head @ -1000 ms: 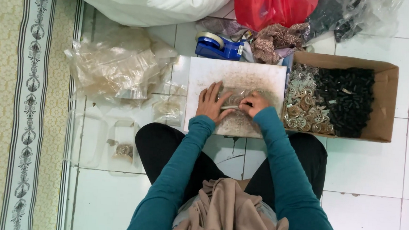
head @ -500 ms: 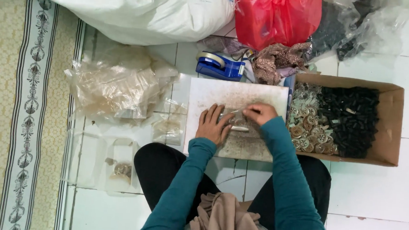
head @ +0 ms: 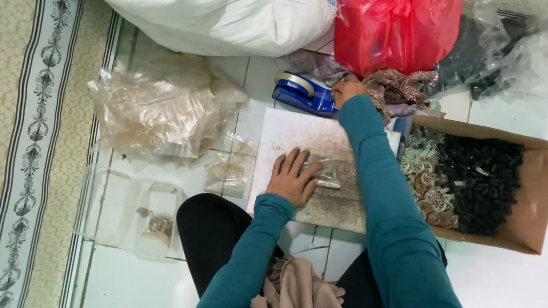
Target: Assembling small metal rings onto a template board by hand in a workshop environment.
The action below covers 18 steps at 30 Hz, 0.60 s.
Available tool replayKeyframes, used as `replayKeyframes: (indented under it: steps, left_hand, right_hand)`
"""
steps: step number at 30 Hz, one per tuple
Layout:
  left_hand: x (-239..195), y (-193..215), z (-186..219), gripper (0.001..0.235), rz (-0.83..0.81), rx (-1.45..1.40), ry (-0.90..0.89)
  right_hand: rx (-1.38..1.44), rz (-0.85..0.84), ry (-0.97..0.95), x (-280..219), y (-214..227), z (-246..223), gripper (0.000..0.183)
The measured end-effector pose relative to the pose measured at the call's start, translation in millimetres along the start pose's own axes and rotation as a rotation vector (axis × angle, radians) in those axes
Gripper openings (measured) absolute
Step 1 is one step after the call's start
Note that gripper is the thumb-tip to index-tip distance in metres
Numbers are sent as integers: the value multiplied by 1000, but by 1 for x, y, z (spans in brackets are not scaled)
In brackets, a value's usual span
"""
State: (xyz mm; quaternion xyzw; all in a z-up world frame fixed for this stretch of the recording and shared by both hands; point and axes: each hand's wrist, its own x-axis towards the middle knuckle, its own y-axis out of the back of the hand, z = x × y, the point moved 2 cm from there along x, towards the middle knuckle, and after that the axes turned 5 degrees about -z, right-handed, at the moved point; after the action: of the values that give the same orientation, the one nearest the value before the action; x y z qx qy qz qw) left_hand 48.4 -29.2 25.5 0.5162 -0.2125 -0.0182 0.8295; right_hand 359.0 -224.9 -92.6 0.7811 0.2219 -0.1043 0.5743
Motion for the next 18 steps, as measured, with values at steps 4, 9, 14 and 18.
replayKeyframes:
  steps: [4, 9, 14, 18]
  left_hand:
    - [-1, -3, 0, 39, -2, 7, 9]
    - [-1, -3, 0, 41, 0, 22, 4]
    - [0, -2, 0, 41, 2, 12, 10]
    - [-1, -5, -1, 42, -11, -3, 16]
  right_hand:
    - [-68, -57, -31, -3, 17, -18, 27]
    - [-49, -3, 94, 0, 16, -9, 29]
    - [154, -38, 91, -51, 65, -33, 30]
    - [333, -227, -60, -70, 80, -40, 40]
